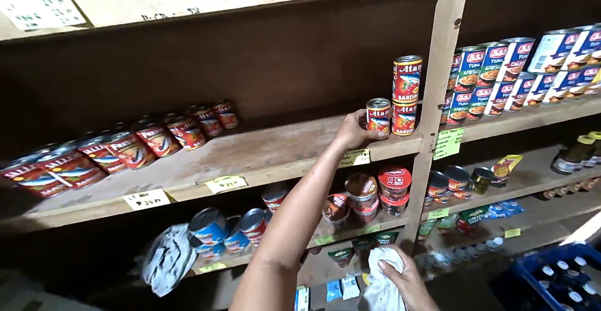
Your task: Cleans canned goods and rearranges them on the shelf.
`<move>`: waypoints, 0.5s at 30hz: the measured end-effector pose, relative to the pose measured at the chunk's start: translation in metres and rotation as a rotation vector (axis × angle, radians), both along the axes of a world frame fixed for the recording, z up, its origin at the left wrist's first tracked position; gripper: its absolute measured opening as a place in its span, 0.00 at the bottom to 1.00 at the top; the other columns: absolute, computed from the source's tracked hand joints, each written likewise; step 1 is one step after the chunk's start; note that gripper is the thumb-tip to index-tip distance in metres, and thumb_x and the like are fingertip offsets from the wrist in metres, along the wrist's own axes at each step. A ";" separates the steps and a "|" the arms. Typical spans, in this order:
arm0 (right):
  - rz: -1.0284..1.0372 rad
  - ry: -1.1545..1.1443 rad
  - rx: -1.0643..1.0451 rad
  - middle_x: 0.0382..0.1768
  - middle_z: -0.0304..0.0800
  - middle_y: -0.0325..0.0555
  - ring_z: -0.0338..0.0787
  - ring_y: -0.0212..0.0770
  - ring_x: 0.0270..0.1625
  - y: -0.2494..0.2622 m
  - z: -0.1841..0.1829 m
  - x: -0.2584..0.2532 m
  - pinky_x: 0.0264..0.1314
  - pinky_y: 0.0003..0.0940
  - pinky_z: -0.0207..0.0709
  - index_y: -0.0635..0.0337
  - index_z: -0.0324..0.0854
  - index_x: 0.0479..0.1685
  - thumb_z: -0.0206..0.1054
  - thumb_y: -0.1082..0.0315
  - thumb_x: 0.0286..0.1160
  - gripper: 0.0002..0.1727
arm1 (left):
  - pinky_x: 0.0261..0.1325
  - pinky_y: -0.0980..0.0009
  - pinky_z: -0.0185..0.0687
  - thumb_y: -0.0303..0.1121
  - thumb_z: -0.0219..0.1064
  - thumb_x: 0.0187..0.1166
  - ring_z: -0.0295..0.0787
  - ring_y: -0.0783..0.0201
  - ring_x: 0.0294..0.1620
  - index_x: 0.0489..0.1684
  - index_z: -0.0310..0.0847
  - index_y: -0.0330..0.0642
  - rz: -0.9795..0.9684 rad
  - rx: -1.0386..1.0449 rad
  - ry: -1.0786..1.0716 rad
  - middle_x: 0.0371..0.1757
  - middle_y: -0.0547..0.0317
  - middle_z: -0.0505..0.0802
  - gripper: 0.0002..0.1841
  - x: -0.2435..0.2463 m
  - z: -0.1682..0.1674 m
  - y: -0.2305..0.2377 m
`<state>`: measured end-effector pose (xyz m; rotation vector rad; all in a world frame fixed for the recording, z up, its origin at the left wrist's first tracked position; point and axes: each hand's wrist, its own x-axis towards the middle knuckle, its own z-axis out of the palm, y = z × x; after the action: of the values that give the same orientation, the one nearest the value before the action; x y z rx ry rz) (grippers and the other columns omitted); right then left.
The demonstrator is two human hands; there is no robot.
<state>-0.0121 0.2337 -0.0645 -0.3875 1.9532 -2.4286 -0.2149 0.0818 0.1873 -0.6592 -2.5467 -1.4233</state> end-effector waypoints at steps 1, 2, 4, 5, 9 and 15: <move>0.014 0.001 -0.001 0.48 0.94 0.43 0.91 0.23 0.51 0.000 0.000 -0.001 0.62 0.23 0.85 0.72 0.81 0.60 0.69 0.76 0.69 0.18 | 0.64 0.63 0.89 0.25 0.85 0.61 0.94 0.61 0.55 0.70 0.78 0.33 -0.012 0.008 -0.007 0.58 0.46 0.93 0.34 0.002 0.001 0.000; 0.025 0.003 -0.004 0.48 0.94 0.42 0.91 0.23 0.51 -0.001 -0.001 -0.003 0.62 0.23 0.85 0.72 0.81 0.60 0.69 0.76 0.69 0.19 | 0.64 0.64 0.89 0.25 0.85 0.61 0.94 0.62 0.55 0.70 0.78 0.32 -0.028 0.014 -0.009 0.59 0.46 0.93 0.33 0.003 0.001 -0.001; 0.047 0.002 -0.007 0.48 0.94 0.42 0.91 0.23 0.51 -0.003 -0.001 -0.006 0.62 0.24 0.85 0.72 0.81 0.60 0.69 0.76 0.69 0.19 | 0.64 0.66 0.89 0.22 0.83 0.62 0.94 0.63 0.55 0.71 0.78 0.32 -0.062 0.035 -0.004 0.59 0.46 0.93 0.33 0.003 -0.001 -0.002; 0.054 -0.002 -0.008 0.48 0.94 0.42 0.91 0.23 0.51 -0.005 -0.001 -0.008 0.61 0.24 0.85 0.72 0.81 0.60 0.69 0.77 0.68 0.19 | 0.63 0.66 0.89 0.21 0.83 0.62 0.94 0.63 0.55 0.72 0.78 0.32 -0.072 0.049 -0.004 0.59 0.47 0.93 0.33 0.004 -0.002 -0.002; 0.064 -0.012 0.029 0.48 0.94 0.44 0.91 0.23 0.51 -0.013 0.000 -0.011 0.61 0.23 0.84 0.72 0.81 0.61 0.69 0.76 0.68 0.20 | 0.62 0.65 0.89 0.20 0.82 0.63 0.93 0.63 0.54 0.70 0.78 0.31 -0.092 0.064 -0.008 0.56 0.46 0.94 0.31 0.006 -0.002 0.004; 0.153 0.044 0.084 0.50 0.92 0.46 0.90 0.20 0.51 -0.038 0.002 -0.015 0.62 0.20 0.83 0.78 0.78 0.62 0.66 0.78 0.70 0.20 | 0.85 0.50 0.67 0.39 0.84 0.67 0.70 0.48 0.85 0.95 0.49 0.41 0.122 -0.165 0.115 0.87 0.42 0.72 0.54 0.041 0.019 -0.011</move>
<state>-0.0273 0.1960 -0.0629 -0.5707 1.9553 -2.2562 -0.1742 0.0712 0.2068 -0.5798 -2.5831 -1.1140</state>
